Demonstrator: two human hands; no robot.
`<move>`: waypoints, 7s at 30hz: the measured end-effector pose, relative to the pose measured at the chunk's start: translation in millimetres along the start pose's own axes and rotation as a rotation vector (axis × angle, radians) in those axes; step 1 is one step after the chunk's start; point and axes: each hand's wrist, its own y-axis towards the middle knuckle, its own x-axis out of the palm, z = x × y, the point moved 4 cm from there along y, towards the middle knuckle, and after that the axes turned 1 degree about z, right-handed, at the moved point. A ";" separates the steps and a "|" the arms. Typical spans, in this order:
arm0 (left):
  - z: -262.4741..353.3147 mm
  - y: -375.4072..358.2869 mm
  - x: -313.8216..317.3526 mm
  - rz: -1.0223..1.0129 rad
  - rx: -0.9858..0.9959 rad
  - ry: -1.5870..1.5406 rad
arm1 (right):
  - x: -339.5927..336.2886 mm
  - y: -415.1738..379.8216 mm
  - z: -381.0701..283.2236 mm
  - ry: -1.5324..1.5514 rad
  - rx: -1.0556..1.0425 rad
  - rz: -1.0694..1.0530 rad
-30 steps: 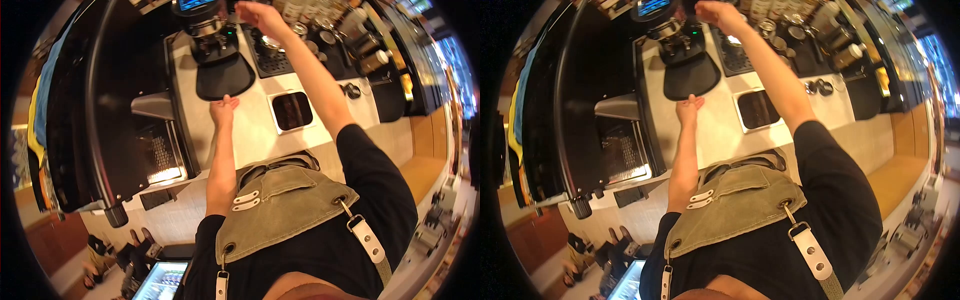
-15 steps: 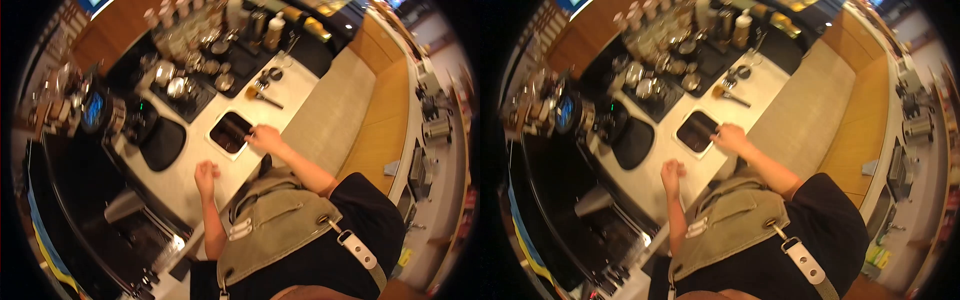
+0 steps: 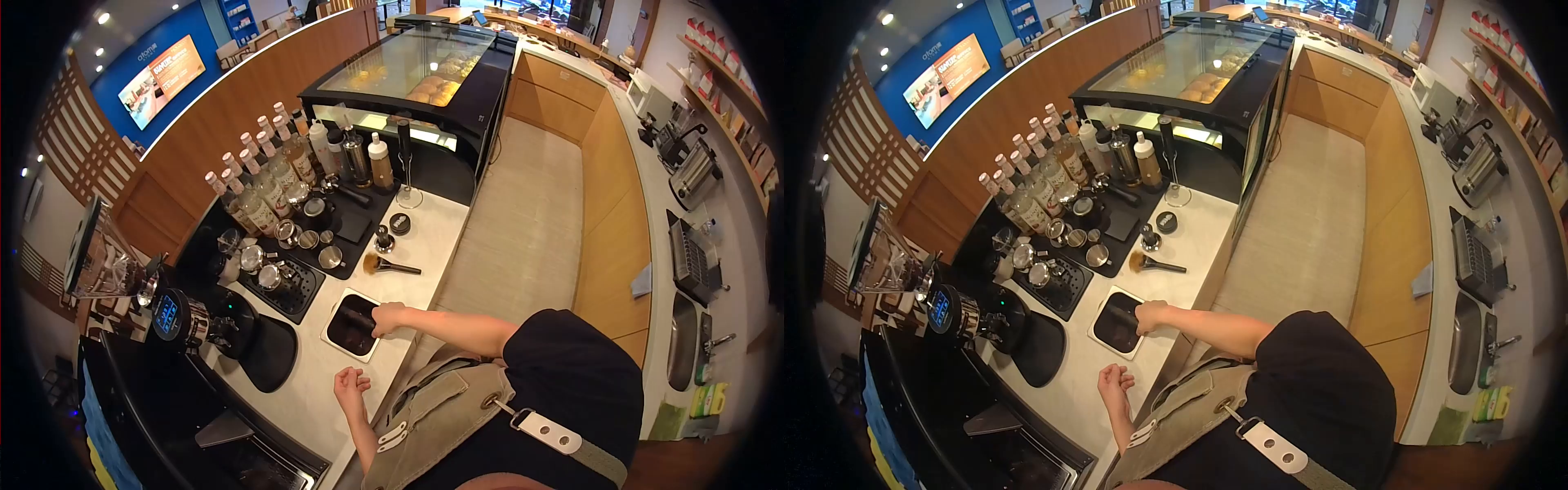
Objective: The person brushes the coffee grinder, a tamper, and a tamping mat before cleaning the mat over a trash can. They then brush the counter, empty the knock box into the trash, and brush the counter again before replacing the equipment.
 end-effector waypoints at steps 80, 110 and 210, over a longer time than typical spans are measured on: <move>-358.9 -651.8 604.9 2.721 0.011 -1.243 | 638.7 -746.1 165.9 -0.846 -2.343 -1.042; -411.9 -337.6 387.6 2.277 0.425 -3.492 | 854.7 -828.2 317.1 -2.597 -2.025 -1.030; -180.9 -643.0 467.4 3.213 -2.123 -0.801 | 394.6 -846.4 333.1 -3.005 0.226 -2.556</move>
